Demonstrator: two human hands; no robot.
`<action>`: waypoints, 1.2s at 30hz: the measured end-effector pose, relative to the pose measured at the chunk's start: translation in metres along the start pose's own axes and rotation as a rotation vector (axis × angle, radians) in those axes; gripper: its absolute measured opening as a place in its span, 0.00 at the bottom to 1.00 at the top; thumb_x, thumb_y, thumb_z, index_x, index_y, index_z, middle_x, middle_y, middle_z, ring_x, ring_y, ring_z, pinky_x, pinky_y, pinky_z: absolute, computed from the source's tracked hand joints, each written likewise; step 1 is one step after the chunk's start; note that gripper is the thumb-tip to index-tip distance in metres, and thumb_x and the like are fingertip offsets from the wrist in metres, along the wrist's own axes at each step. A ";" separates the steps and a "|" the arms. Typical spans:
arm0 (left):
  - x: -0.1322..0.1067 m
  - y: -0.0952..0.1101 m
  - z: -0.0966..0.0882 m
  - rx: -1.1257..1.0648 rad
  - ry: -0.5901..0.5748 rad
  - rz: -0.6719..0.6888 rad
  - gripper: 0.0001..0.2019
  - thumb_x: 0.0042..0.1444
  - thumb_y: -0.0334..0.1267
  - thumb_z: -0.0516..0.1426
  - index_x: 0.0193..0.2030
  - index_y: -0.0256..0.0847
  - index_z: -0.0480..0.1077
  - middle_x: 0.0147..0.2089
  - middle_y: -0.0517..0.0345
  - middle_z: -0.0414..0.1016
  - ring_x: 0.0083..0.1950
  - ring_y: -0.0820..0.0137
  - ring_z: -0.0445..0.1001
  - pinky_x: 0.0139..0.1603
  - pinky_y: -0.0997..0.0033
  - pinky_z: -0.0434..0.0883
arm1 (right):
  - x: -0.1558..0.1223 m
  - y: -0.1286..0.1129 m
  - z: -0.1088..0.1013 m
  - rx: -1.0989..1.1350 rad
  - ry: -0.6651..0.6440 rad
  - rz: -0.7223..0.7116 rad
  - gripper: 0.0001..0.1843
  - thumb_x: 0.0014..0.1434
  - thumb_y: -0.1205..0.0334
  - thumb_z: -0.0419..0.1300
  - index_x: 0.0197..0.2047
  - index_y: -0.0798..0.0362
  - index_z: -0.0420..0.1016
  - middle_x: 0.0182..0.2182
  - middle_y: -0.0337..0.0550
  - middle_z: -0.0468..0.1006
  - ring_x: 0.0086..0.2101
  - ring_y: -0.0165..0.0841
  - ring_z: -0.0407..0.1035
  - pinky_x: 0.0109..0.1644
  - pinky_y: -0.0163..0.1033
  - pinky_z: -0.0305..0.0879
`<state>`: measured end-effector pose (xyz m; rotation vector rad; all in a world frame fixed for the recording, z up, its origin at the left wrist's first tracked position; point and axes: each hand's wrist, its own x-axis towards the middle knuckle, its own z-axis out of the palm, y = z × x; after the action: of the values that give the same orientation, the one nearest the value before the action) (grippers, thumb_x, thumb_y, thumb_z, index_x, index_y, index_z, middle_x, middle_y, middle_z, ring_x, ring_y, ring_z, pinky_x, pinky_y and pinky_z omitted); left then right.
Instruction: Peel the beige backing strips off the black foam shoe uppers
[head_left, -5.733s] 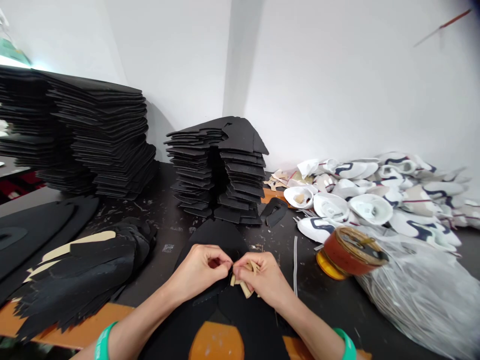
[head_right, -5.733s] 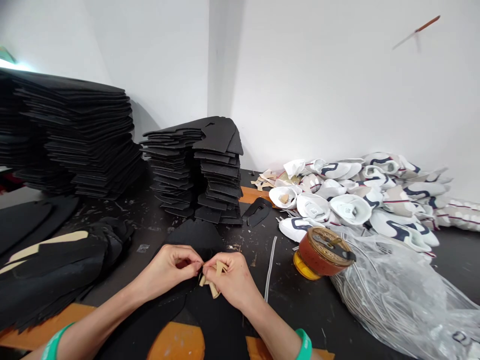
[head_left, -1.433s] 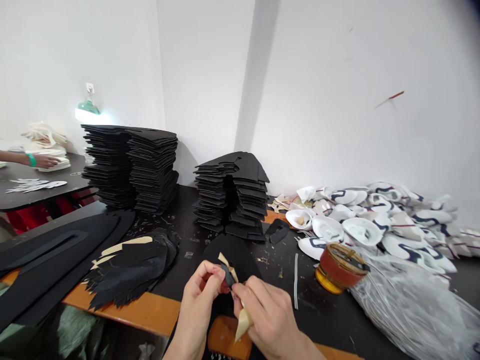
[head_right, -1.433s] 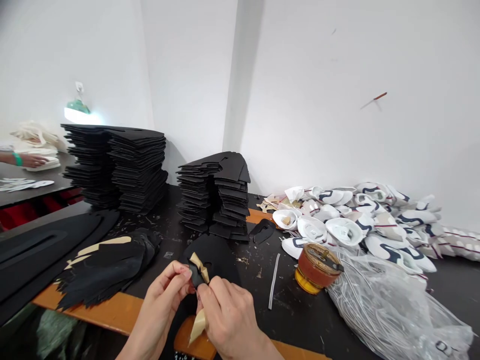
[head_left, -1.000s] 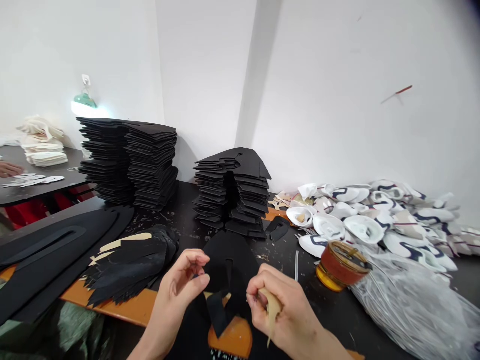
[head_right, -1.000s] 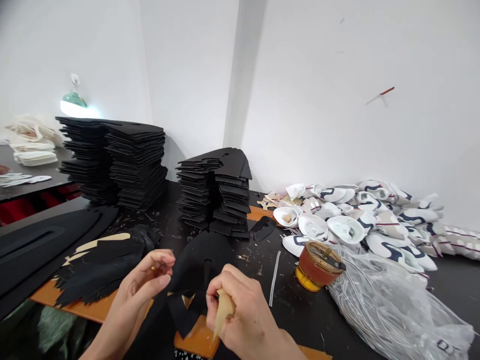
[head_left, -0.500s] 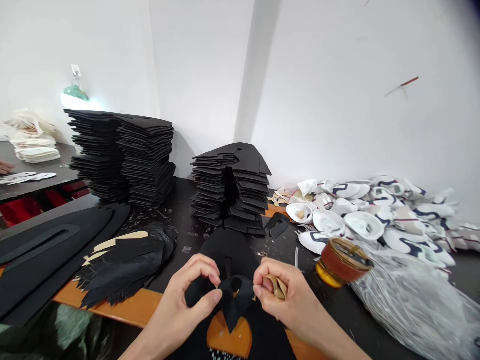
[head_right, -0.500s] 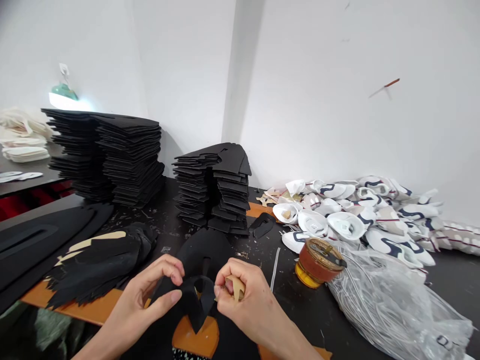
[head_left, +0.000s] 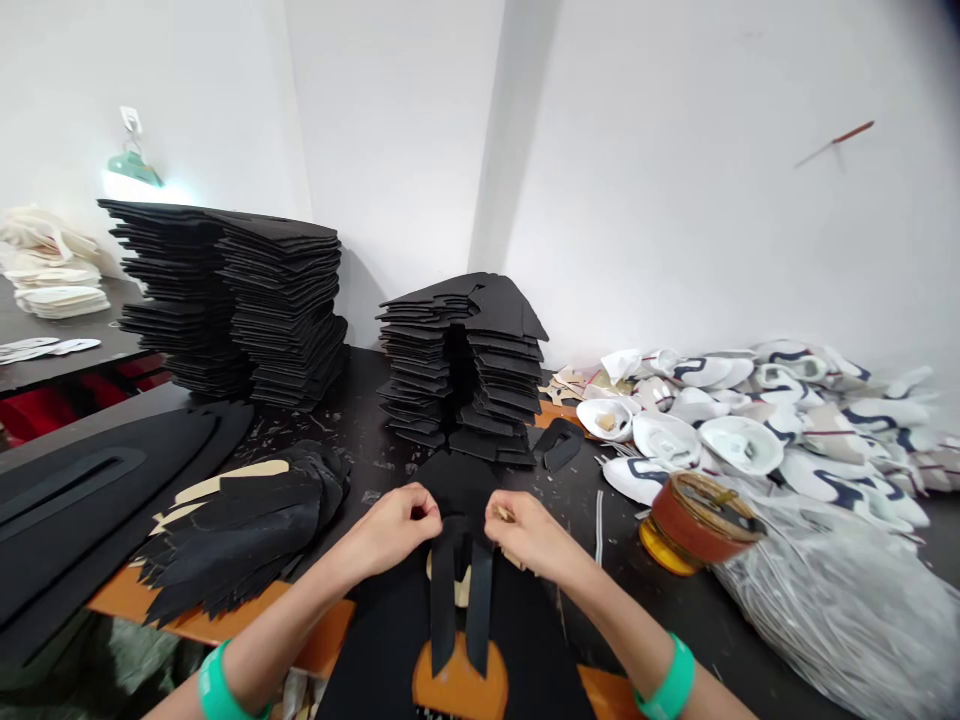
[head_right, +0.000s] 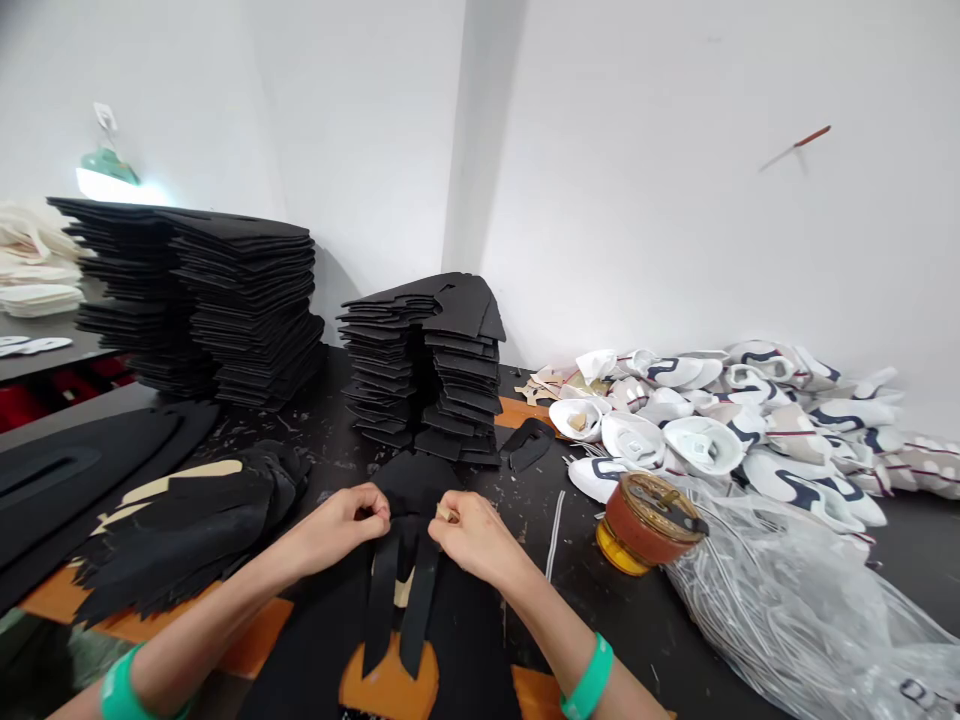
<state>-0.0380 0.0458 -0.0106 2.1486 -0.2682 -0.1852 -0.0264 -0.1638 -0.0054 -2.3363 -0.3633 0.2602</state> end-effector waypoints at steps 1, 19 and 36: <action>0.008 -0.002 0.000 0.066 0.009 -0.015 0.05 0.49 0.36 0.53 0.27 0.38 0.67 0.32 0.61 0.68 0.34 0.73 0.65 0.36 0.74 0.59 | 0.007 0.001 0.002 -0.056 0.033 -0.002 0.04 0.48 0.68 0.52 0.23 0.53 0.62 0.18 0.33 0.61 0.21 0.25 0.56 0.25 0.32 0.46; 0.045 -0.015 -0.004 0.361 0.046 -0.067 0.09 0.51 0.46 0.56 0.28 0.43 0.71 0.39 0.62 0.71 0.33 0.73 0.67 0.34 0.73 0.57 | 0.041 0.014 0.005 -0.219 0.071 0.049 0.07 0.50 0.61 0.59 0.25 0.52 0.65 0.25 0.37 0.72 0.27 0.28 0.62 0.30 0.33 0.48; 0.046 -0.008 -0.002 0.430 0.061 -0.110 0.06 0.50 0.43 0.57 0.28 0.45 0.72 0.41 0.62 0.73 0.39 0.68 0.72 0.36 0.71 0.59 | 0.041 0.010 0.008 -0.384 0.068 0.062 0.04 0.52 0.61 0.59 0.29 0.52 0.71 0.29 0.42 0.76 0.32 0.34 0.69 0.30 0.35 0.46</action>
<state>0.0080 0.0398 -0.0179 2.5932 -0.1644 -0.1322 0.0116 -0.1513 -0.0209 -2.7301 -0.3295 0.1488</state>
